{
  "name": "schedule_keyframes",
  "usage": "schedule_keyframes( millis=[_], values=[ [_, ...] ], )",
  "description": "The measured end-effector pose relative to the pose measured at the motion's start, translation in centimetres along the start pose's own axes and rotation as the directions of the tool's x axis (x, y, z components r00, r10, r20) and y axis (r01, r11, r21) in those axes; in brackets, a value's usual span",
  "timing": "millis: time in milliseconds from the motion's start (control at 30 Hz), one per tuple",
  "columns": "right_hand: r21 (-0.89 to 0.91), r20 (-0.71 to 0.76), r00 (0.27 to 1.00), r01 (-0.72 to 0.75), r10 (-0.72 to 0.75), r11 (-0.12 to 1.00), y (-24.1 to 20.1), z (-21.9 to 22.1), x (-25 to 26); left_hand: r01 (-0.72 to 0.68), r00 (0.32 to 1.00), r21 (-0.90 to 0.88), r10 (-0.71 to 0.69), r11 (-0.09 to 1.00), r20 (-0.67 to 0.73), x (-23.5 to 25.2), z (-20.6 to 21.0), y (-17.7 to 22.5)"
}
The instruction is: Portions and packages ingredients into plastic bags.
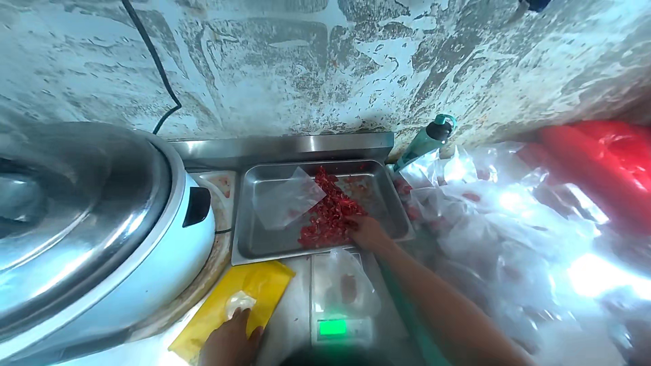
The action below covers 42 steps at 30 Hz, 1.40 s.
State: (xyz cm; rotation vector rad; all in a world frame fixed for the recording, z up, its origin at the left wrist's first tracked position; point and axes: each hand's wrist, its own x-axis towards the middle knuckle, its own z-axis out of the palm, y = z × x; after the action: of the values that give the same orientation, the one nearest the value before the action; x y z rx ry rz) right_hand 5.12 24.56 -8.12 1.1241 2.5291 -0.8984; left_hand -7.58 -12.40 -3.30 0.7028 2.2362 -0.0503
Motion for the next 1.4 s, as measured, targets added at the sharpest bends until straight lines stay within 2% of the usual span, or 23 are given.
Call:
schedule_keyframes(
  millis=[133,233,367,467,567,633,733,800,933,1000,1067,1100,1133,1233,1300,1333,1400],
  values=[
    [-0.269,0.201,0.978,0.113,-0.059,0.956,-3.9,-0.2,0.9,-0.001,1.000,-0.006,0.001,1.000,0.013,-0.2,-0.2,0.1],
    [-0.315,0.243,0.970,0.098,-0.020,0.944,-4.9,-1.4,1.2,-0.001,1.000,-0.010,0.000,1.000,-0.011,-0.6,0.1,0.0],
    [-0.062,0.132,0.991,0.045,-0.036,0.997,-4.7,-5.1,0.7,-0.013,0.998,-0.045,0.011,0.999,-0.058,-0.4,0.5,-0.1],
    [0.111,0.059,0.987,0.143,-0.150,0.984,-4.1,-7.9,-0.3,-0.012,0.999,-0.034,0.010,0.999,-0.044,-0.5,0.2,0.3],
    [0.181,-0.048,0.974,0.225,-0.220,0.957,-4.8,-10.8,-2.3,-0.026,0.999,-0.020,0.026,0.999,-0.045,-0.1,0.2,0.3],
    [0.281,-0.118,0.970,0.239,-0.214,0.929,-5.7,-12.4,-4.1,-0.040,0.997,-0.027,0.039,0.999,-0.063,0.2,0.4,0.2],
    [0.461,-0.136,0.961,0.276,-0.240,0.844,-7.0,-14.4,-7.0,-0.037,0.997,-0.014,0.036,0.999,-0.061,0.1,0.2,0.2],
    [0.511,-0.135,0.947,0.320,-0.293,0.798,-8.1,-15.3,-9.8,-0.039,0.998,-0.014,0.038,0.999,-0.049,-0.1,0.2,0.2],
    [0.417,-0.013,0.882,0.432,-0.470,0.799,-9.5,-14.6,-15.0,-0.063,0.996,-0.042,0.060,0.997,-0.069,-0.2,0.4,0.0],
    [0.244,0.122,0.791,0.562,-0.600,0.790,-10.0,-13.2,-16.3,-0.069,0.995,-0.045,0.065,0.997,-0.076,-0.1,0.5,-0.2],
    [0.039,0.308,0.745,0.612,-0.592,0.790,-10.4,-12.4,-16.5,-0.064,0.996,-0.044,0.061,0.997,-0.067,-0.1,0.5,-0.1],
    [0.003,0.337,0.759,0.592,-0.558,0.806,-10.4,-12.3,-16.1,-0.058,0.997,-0.038,0.055,0.998,-0.057,-0.1,0.5,-0.1],
    [0.007,0.305,0.799,0.541,-0.517,0.841,-10.1,-12.4,-15.3,-0.050,0.998,-0.029,0.048,0.998,-0.049,0.0,0.6,-0.1],
    [0.072,0.072,0.953,0.288,-0.293,0.955,-8.1,-12.4,-9.3,-0.051,0.998,-0.015,0.050,0.999,-0.046,-0.1,0.7,-0.1],
    [0.086,-0.074,0.984,0.166,-0.159,0.982,-5.7,-10.0,-3.4,-0.036,0.999,0.009,0.037,0.999,-0.033,-0.1,0.7,0.1],
    [0.068,-0.075,0.993,0.100,-0.095,0.993,-5.0,-8.5,-1.0,-0.029,0.999,0.023,0.030,0.999,-0.030,-0.1,0.7,0.1],
    [-0.004,0.030,0.999,-0.014,0.014,1.000,-5.1,-5.6,1.4,-0.022,0.999,0.037,0.023,0.999,-0.037,-0.1,0.7,0.1]
  ],
)
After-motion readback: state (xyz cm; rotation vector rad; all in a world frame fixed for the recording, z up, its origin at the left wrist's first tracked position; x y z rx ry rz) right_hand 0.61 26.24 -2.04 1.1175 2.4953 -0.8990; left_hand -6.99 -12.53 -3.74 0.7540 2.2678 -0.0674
